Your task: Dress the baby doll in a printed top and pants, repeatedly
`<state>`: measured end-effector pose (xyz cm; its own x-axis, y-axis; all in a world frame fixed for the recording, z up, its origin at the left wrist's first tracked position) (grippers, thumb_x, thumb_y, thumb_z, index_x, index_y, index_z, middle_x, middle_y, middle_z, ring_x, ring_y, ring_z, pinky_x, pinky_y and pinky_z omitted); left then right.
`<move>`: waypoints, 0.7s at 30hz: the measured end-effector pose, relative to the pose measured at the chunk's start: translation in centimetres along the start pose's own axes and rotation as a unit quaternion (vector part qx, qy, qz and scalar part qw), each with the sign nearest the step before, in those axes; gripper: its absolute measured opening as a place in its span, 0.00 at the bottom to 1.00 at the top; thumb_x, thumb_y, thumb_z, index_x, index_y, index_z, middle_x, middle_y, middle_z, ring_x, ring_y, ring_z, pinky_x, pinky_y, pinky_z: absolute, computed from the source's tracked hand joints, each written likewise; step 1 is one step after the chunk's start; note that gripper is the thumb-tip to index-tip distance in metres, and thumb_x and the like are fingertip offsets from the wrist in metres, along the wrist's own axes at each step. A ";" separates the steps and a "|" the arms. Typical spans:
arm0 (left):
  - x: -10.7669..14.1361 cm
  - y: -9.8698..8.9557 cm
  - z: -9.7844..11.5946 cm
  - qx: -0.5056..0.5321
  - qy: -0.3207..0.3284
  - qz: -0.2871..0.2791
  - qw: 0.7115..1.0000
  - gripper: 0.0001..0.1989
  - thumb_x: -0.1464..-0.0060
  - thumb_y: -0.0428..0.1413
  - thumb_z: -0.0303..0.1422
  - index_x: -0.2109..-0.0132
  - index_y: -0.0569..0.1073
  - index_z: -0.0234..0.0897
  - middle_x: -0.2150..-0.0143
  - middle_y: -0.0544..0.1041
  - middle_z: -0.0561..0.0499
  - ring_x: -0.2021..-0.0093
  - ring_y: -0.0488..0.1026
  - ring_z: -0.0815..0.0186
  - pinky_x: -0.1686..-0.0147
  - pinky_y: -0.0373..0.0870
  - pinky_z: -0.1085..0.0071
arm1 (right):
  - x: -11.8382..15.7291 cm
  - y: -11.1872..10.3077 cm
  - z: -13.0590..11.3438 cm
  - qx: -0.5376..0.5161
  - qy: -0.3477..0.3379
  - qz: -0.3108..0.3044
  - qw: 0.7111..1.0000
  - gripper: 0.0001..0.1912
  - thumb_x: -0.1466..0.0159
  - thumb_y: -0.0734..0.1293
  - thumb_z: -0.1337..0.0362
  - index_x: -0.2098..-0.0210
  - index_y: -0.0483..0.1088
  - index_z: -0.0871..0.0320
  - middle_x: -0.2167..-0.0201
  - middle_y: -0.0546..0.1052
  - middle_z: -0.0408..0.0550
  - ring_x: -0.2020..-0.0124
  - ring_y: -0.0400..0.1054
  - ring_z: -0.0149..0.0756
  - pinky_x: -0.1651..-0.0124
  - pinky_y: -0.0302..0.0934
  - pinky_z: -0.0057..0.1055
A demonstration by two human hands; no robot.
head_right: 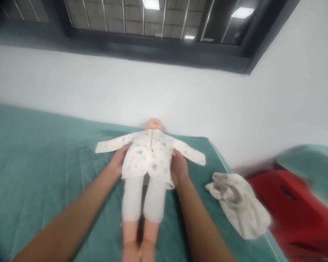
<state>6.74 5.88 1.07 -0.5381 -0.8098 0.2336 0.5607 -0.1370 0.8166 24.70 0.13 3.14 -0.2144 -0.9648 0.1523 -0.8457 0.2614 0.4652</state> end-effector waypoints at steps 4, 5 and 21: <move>0.4 0.5 -0.1 0.012 -0.020 -0.006 1.000 0.21 0.40 0.57 0.35 0.43 0.73 0.30 0.55 0.82 0.40 0.55 0.81 0.55 0.51 0.77 0.60 | 0.3 -0.2 0.3 -0.087 0.014 0.025 0.996 0.13 0.40 0.65 0.62 0.58 0.76 0.58 0.65 0.83 0.48 0.53 0.76 0.48 0.48 0.71 0.44; 0.5 0.6 -0.1 0.014 -0.025 -0.005 1.000 0.21 0.40 0.57 0.35 0.43 0.73 0.30 0.56 0.82 0.40 0.56 0.81 0.55 0.51 0.77 0.60 | 0.4 -0.2 0.2 -0.102 0.012 0.031 0.994 0.13 0.41 0.65 0.63 0.58 0.76 0.58 0.65 0.83 0.48 0.53 0.76 0.48 0.48 0.71 0.44; -0.3 -3.0 3.2 0.090 0.110 0.122 0.982 0.19 0.38 0.54 0.37 0.45 0.71 0.30 0.51 0.79 0.36 0.51 0.79 0.54 0.49 0.77 0.57 | -2.4 -5.0 -0.5 -0.172 -0.075 0.083 0.979 0.04 0.41 0.66 0.67 0.70 0.65 0.53 0.79 0.72 0.40 0.69 0.75 0.37 0.63 0.75 0.35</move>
<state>3.19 8.33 0.21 -0.2405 -0.9125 0.3309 0.5261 0.1639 0.8345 29.68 1.18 0.93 -0.4252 -0.8953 0.1327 -0.5850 0.3837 0.7146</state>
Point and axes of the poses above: each hand's wrist, its own x-axis away from the middle knuckle, its own y-axis out of the palm, z = x × y, the point moved 5 cm from there along -x, towards the middle knuckle
